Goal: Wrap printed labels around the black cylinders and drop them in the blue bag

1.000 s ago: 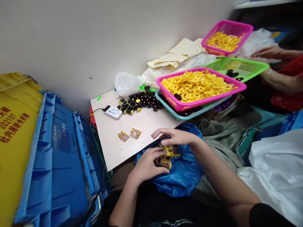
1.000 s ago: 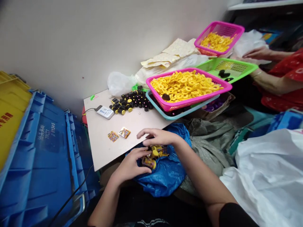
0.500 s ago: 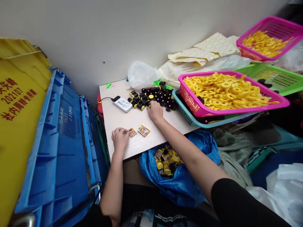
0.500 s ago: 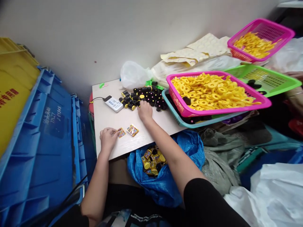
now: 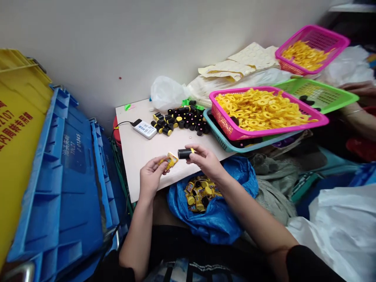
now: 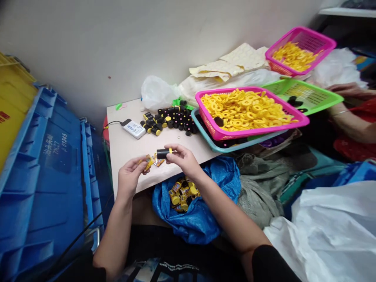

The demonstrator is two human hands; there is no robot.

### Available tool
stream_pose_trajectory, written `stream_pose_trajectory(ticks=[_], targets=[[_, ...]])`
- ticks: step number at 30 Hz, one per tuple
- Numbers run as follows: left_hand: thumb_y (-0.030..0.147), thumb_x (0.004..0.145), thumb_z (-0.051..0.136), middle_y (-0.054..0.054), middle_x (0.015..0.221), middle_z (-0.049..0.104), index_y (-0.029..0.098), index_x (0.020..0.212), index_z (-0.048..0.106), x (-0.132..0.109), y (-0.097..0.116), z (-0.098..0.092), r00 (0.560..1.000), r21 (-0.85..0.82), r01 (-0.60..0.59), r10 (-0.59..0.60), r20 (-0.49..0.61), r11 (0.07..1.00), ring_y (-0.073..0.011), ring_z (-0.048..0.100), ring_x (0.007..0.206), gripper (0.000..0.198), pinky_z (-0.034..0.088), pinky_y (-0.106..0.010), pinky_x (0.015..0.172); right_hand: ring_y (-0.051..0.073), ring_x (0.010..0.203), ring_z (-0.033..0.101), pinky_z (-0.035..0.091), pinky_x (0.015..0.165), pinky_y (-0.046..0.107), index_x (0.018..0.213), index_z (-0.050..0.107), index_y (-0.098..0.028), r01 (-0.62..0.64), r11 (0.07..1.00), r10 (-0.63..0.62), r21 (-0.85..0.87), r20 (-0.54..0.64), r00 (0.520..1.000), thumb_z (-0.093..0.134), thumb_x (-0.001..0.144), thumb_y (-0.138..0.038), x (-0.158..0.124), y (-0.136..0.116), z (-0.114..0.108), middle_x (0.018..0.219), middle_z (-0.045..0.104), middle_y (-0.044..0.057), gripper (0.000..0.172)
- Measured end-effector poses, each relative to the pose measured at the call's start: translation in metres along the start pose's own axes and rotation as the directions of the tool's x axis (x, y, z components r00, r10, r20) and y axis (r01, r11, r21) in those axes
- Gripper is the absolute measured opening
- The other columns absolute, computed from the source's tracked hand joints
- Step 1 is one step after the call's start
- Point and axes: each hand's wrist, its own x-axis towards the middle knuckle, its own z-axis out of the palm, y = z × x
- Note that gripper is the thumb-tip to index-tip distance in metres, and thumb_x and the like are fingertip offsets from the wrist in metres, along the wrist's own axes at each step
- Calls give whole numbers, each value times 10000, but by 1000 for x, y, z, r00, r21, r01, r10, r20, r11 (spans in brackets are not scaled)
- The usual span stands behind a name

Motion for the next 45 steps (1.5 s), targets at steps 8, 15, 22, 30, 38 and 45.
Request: stream_pose_trajectory(ticks=[8,15,22,30,38,45], targets=[[400,631,791,-46,640,720,146,893,763,-30,10,36,993,6,-32,31,115,999,-145,638,504,366,503,-251,495,139,743,602,534,693,307,1001,612,-206,125,988,-122,95,-32,992,771,686,-355,-50,-22,-12,889,632,27,383],[502,667,747,-72,649,723,143,988,745,-45,15,44,977,-24,-22,26,212,999,-154,637,506,482,509,-264,495,154,842,596,510,741,292,1018,646,-211,165,986,-165,-17,26,986,758,705,-334,-62,-23,-23,914,630,34,355],[491,673,746,-70,731,732,159,1060,717,-46,19,49,958,5,-8,6,288,1000,-144,642,543,511,513,-253,516,176,923,610,514,807,335,1042,655,-219,258,963,-248,-80,116,962,747,723,-331,-66,-23,-26,1058,628,62,350],[299,572,836,-54,868,725,163,900,719,-54,18,57,928,-123,232,-182,324,965,-155,678,708,375,570,-247,611,161,921,591,483,825,307,1069,620,-224,110,973,-140,203,139,980,646,765,-568,-62,2,-9,1016,611,45,459],[295,497,869,-24,779,707,173,848,701,-54,1,55,876,-208,365,-260,406,907,-146,661,678,408,554,-261,633,106,724,558,466,614,204,937,578,-194,-16,978,-32,209,225,974,784,663,-460,-57,11,-2,840,589,-3,434],[358,706,742,-56,868,665,196,955,628,-52,-4,50,818,-352,467,-244,521,811,-152,615,759,318,456,-222,572,132,732,574,496,646,251,1032,615,-174,-94,943,-6,320,296,955,584,796,-597,-53,17,-16,864,617,41,485]])
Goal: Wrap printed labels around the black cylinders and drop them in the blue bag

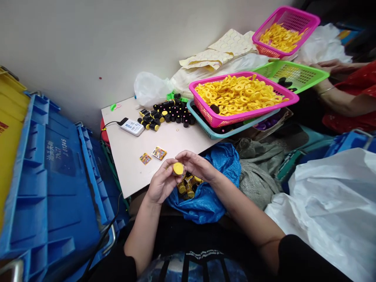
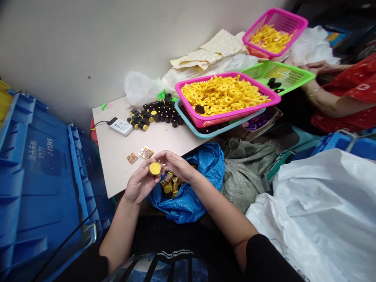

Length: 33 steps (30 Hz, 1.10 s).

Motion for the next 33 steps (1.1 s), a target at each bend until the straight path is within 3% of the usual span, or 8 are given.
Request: stream_pose_trajectory(ticks=[4,7,11,15,19,25,29,33], targets=[[424,772,665,-60,919,645,212,993,617,-2,0,-9,998,194,-38,29,48,980,-179,603,816,310,467,-269,638,131,711,570,481,645,259,972,633,-174,-23,988,9,-155,-85,996,574,808,-579,13,-3,-10,840,619,38,442],[413,766,680,-80,1175,614,253,1133,622,-2,1,-25,983,640,-182,141,114,746,-235,559,1072,405,442,-362,911,127,686,547,455,649,266,929,628,-174,-23,869,-93,-494,-210,973,513,859,-522,49,-9,-25,822,621,33,374],[334,825,609,-92,1284,569,257,1234,583,13,11,-67,873,925,-223,485,49,307,-261,485,1207,417,346,-434,1044,162,795,559,431,753,298,920,630,-156,-110,346,-280,-932,-215,936,531,865,-298,135,-11,-40,872,643,51,182],[322,856,547,-170,1253,568,174,1150,650,32,28,-116,719,976,218,673,-172,16,-335,456,1190,346,352,-510,1005,229,969,533,419,801,333,1123,587,-148,-180,-111,-354,-977,-130,926,550,873,-286,206,12,-41,1064,610,121,288],[394,803,624,-150,1267,550,220,1126,675,39,34,-141,729,924,366,651,-213,-107,-349,450,1162,370,377,-506,948,290,1008,466,392,776,366,1175,559,-133,-218,-410,-357,-885,-64,932,605,846,-324,226,41,-45,1107,561,169,383],[277,739,675,-40,799,643,212,687,640,43,32,-145,708,965,181,656,-262,190,-227,572,870,90,436,-374,818,303,999,409,329,770,394,1227,538,-148,-99,-561,-288,-822,82,954,487,914,-293,219,52,-57,1116,541,172,349],[275,633,741,20,707,630,195,956,556,40,35,-135,675,711,-74,560,-481,700,-140,606,662,380,468,-261,637,299,1033,400,323,817,410,1166,581,-154,19,-550,-248,-835,185,951,445,931,-281,215,51,-62,1186,534,169,299],[257,550,805,-49,914,708,200,1145,502,32,41,-121,775,424,-128,357,-522,897,-156,677,744,670,518,-273,663,279,1077,417,341,901,413,1147,604,-177,160,-450,-185,-879,267,946,442,935,-250,210,51,-65,1221,546,148,276]])
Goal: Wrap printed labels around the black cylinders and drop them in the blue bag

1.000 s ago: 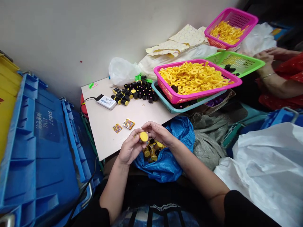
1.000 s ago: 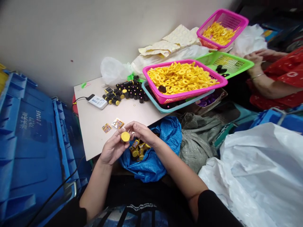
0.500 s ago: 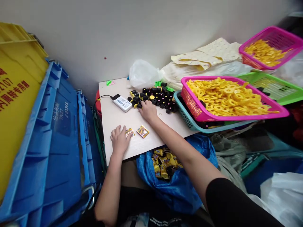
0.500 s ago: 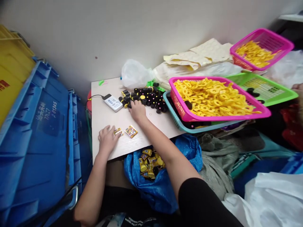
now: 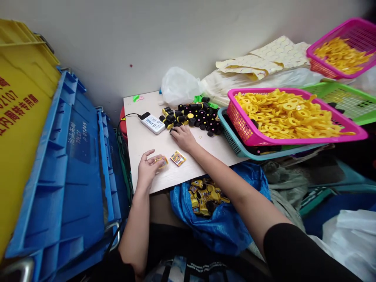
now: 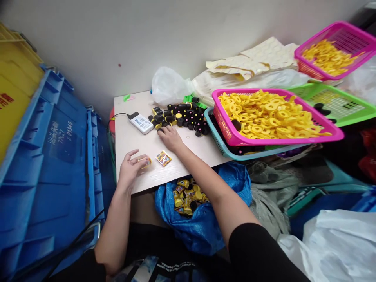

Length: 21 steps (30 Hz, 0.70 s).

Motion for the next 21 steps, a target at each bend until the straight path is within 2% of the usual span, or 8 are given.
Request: stream_pose_trajectory(ticks=[3,7,10,12,15,17,19,21], targets=[[217,504,823,-88,948,715,160,1088,582,-5,3,1,998,1,53,-53,18,999,-173,691,793,635,533,-286,707,265,1066,459,379,920,397,1135,609,-155,-70,983,68,171,17,998,515,880,-180,-3,0,-1,1168,572,156,273],[257,573,781,-52,703,707,121,1000,658,-10,5,1,998,185,-5,17,-63,983,-131,639,592,465,487,-223,548,218,972,536,442,877,369,1093,600,-168,-189,834,232,518,-18,973,582,782,-128,-14,-5,-11,1095,600,113,314],[296,655,717,-21,641,686,141,1038,681,-19,9,5,990,279,-115,133,-49,953,-94,552,485,415,425,-196,456,180,854,563,483,777,339,1091,580,-173,-272,616,435,739,-32,900,615,757,-223,-40,-17,-33,1069,599,90,340],[323,686,687,-20,693,689,157,1011,699,-27,12,13,979,276,-181,200,-43,944,-85,536,478,365,420,-198,442,160,792,555,480,744,322,1053,602,-178,-283,407,513,869,39,857,628,747,-299,-65,-29,-54,982,605,61,330],[339,689,687,-20,722,680,157,935,713,-37,13,28,970,237,-235,244,-5,942,-98,569,520,307,468,-224,499,137,711,522,456,689,286,996,632,-186,-278,113,494,954,189,849,630,712,-318,-103,-47,-83,814,579,11,313],[332,697,682,-30,742,685,156,909,713,-38,9,37,964,238,-263,266,20,935,-119,603,581,277,506,-259,584,123,652,493,422,599,256,925,638,-183,-285,-75,471,956,286,835,555,709,-303,-122,-57,-92,779,565,7,261],[317,728,647,-51,809,698,160,875,713,-37,5,44,944,325,-313,331,0,893,-143,626,668,225,516,-285,658,114,592,460,371,523,239,849,629,-176,-312,-191,481,931,366,797,479,690,-292,-132,-61,-92,750,558,9,247],[297,767,598,-62,878,698,172,861,710,-36,1,47,911,473,-357,412,-14,805,-158,625,732,193,506,-295,702,109,552,434,342,492,233,817,612,-176,-334,-200,550,921,387,740,447,668,-292,-138,-58,-83,709,543,3,251]])
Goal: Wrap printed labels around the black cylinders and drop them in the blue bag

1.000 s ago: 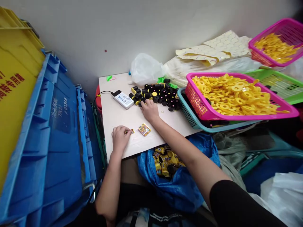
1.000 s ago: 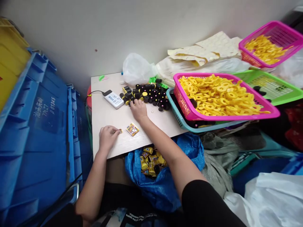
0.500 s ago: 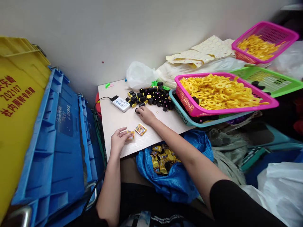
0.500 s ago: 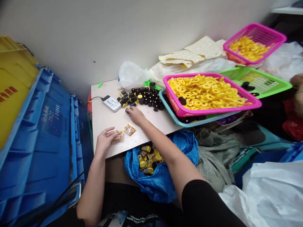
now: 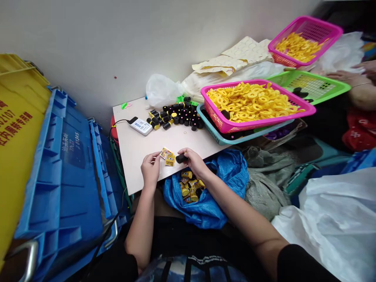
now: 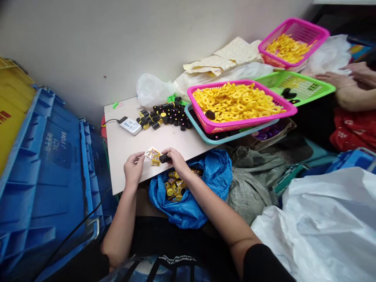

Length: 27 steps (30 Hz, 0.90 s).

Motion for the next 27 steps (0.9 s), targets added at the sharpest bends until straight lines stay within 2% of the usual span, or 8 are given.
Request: stream_pose_trajectory(ticks=[4,9,13,15,18,21,25,27], targets=[[375,808,567,-76,903,666,191,895,691,-8,-3,7,994,359,-109,97,52,927,-207,599,815,238,475,-349,792,106,526,419,336,480,235,834,585,-183,29,999,-37,-43,-201,979,440,667,-320,14,19,-18,715,538,-2,261],[529,717,646,-126,921,600,192,813,657,-19,-11,23,997,619,-5,-46,67,786,-332,540,985,351,423,-465,853,120,528,436,365,482,250,829,554,-190,29,1000,-30,-5,-207,978,446,665,-362,17,28,-32,724,548,8,261],[296,751,646,-65,833,585,215,705,632,-17,-16,23,987,373,-161,139,85,914,-243,548,905,93,432,-390,846,139,555,465,379,486,256,665,485,-208,50,998,-45,22,-186,981,427,721,-441,8,16,-31,652,520,18,246],[225,765,622,-44,815,571,226,707,650,-17,-11,16,932,189,-361,346,106,913,-210,544,883,64,438,-364,845,132,526,459,375,482,253,585,458,-208,24,999,-21,25,-121,992,430,760,-522,1,6,-27,579,499,13,360],[179,757,630,-38,872,544,236,700,673,-19,4,2,837,-16,-538,536,106,843,-189,540,883,92,451,-351,829,105,444,411,320,437,238,586,540,-189,-130,991,130,-11,141,981,434,762,-691,-12,-11,-17,503,495,0,542],[155,746,647,-40,957,522,233,683,680,-20,21,-9,818,-133,-552,566,103,823,-178,535,924,105,459,-328,815,90,434,395,280,430,232,631,608,-174,-161,985,173,-65,306,936,433,737,-771,-25,-28,-5,503,516,-5,631],[154,739,667,-41,993,530,235,638,696,-19,31,-15,809,-138,-543,560,180,828,-170,535,931,133,458,-317,813,84,510,425,299,496,222,636,633,-160,-53,990,89,-127,292,952,661,682,-622,-34,-45,7,544,529,-22,465],[187,742,670,-49,1016,553,226,625,692,-22,32,-14,842,-155,-485,508,184,861,-179,548,946,125,464,-327,836,82,535,428,302,520,221,671,650,-159,-43,988,81,-147,266,961,753,627,-516,-37,-48,12,585,552,-29,373]])
